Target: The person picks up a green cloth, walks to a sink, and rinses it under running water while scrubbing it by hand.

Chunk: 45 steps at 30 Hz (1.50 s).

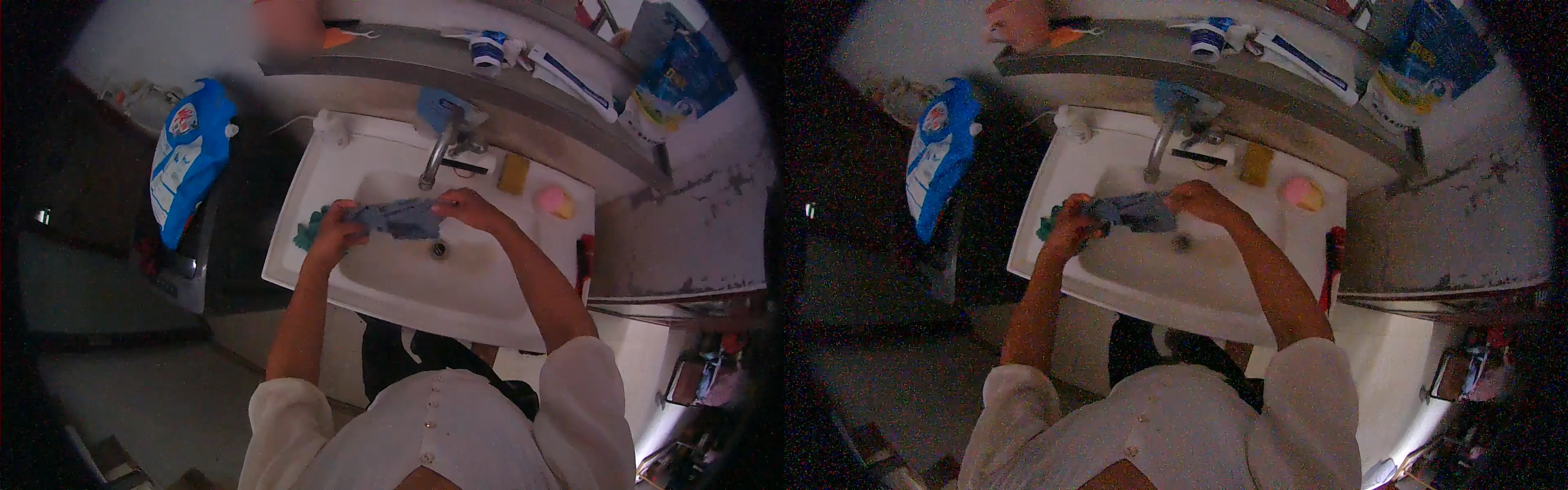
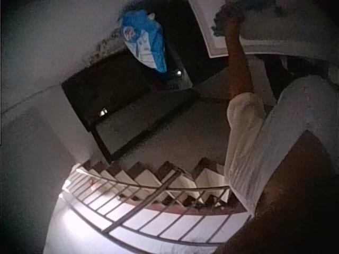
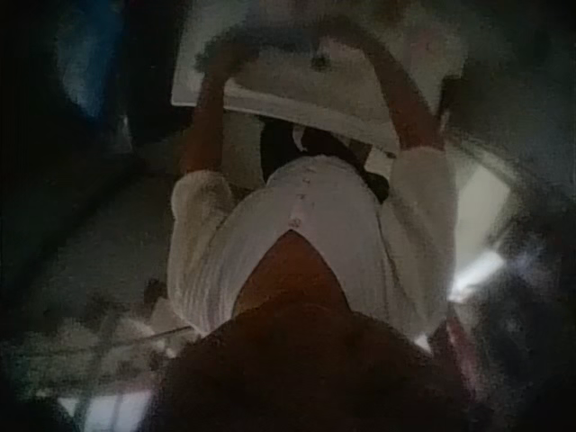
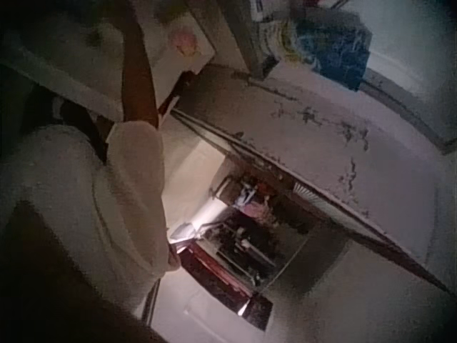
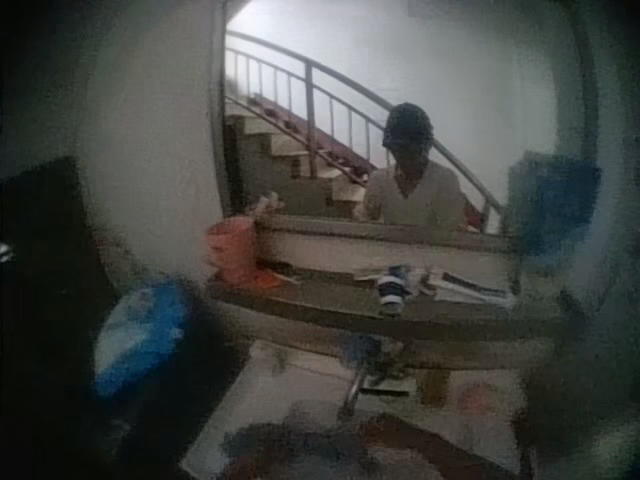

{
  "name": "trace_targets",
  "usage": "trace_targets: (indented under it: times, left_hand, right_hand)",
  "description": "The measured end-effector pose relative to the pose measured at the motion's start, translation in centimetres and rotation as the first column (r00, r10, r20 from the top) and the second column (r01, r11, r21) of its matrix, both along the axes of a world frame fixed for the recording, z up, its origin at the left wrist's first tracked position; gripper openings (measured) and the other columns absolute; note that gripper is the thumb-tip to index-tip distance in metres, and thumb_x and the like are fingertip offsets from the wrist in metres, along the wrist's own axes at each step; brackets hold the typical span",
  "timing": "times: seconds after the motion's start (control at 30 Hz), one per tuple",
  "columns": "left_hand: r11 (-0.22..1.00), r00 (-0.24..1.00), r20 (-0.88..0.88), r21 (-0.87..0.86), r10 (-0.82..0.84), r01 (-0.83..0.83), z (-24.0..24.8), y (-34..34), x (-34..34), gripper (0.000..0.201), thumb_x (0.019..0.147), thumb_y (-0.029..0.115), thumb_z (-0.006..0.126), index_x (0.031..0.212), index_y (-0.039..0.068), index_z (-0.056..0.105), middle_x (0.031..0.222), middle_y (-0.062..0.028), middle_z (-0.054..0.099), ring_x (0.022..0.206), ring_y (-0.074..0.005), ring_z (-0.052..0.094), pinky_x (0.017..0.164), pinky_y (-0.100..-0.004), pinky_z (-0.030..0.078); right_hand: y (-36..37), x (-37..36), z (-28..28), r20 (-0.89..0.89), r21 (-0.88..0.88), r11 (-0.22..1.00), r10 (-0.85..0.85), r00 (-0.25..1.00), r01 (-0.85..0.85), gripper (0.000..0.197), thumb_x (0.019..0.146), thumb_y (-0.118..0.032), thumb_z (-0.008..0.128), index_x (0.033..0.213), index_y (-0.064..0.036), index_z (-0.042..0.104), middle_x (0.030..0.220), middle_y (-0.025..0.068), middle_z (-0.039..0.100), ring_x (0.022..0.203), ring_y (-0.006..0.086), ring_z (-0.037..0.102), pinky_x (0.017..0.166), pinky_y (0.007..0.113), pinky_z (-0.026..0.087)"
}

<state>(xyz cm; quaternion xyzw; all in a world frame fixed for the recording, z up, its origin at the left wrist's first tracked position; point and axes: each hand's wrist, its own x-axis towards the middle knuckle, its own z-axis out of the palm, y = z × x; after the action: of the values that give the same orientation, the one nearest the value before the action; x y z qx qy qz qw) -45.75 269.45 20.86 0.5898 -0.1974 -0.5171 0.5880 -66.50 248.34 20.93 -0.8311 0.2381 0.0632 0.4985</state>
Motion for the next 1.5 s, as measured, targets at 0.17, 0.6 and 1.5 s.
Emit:
trace_targets:
  times: [0.17,0.6,1.5]
  left_hand:
    - [0.959,0.825,0.498,0.049,-0.267,0.280,-2.2,0.9,0.4,0.046,0.064,0.003,0.062,0.108,0.006,0.050,0.095,-0.0074,0.052,0.090,-0.0196,0.052,0.073,-0.0322,0.046]
    - [0.993,0.976,0.202,0.100,-0.079,0.060,-4.7,-4.8,-7.2,0.037,0.073,0.000,0.054,0.109,0.003,0.047,0.086,-0.0107,0.058,0.078,-0.0197,0.057,0.068,-0.0309,0.047]
    - [0.986,0.502,0.856,0.052,-0.125,0.156,2.6,-7.6,-6.9,0.037,0.088,0.035,0.038,0.094,0.001,0.053,0.086,-0.0212,0.056,0.077,-0.0376,0.053,0.068,-0.0407,0.042]
  right_hand:
    - [3.4,2.3,-0.8,0.314,0.001,0.992,-0.121,0.942,0.127,0.024,0.082,-0.026,0.058,0.086,-0.0024,0.056,0.076,0.0027,0.052,0.071,0.0110,0.049,0.066,0.026,0.041]
    - [1.1,-2.1,0.6,0.300,0.662,0.702,-0.568,0.766,0.262,0.031,0.088,-0.029,0.047,0.100,-0.0011,0.051,0.089,0.0082,0.057,0.082,0.0187,0.055,0.073,0.033,0.045]
    - [5.6,2.8,3.0,0.003,0.619,0.771,-0.195,0.981,0.151,0.017,0.061,-0.006,0.057,0.071,-0.0082,0.043,0.056,-0.0008,0.037,0.041,0.0068,0.031,0.033,0.025,0.021]
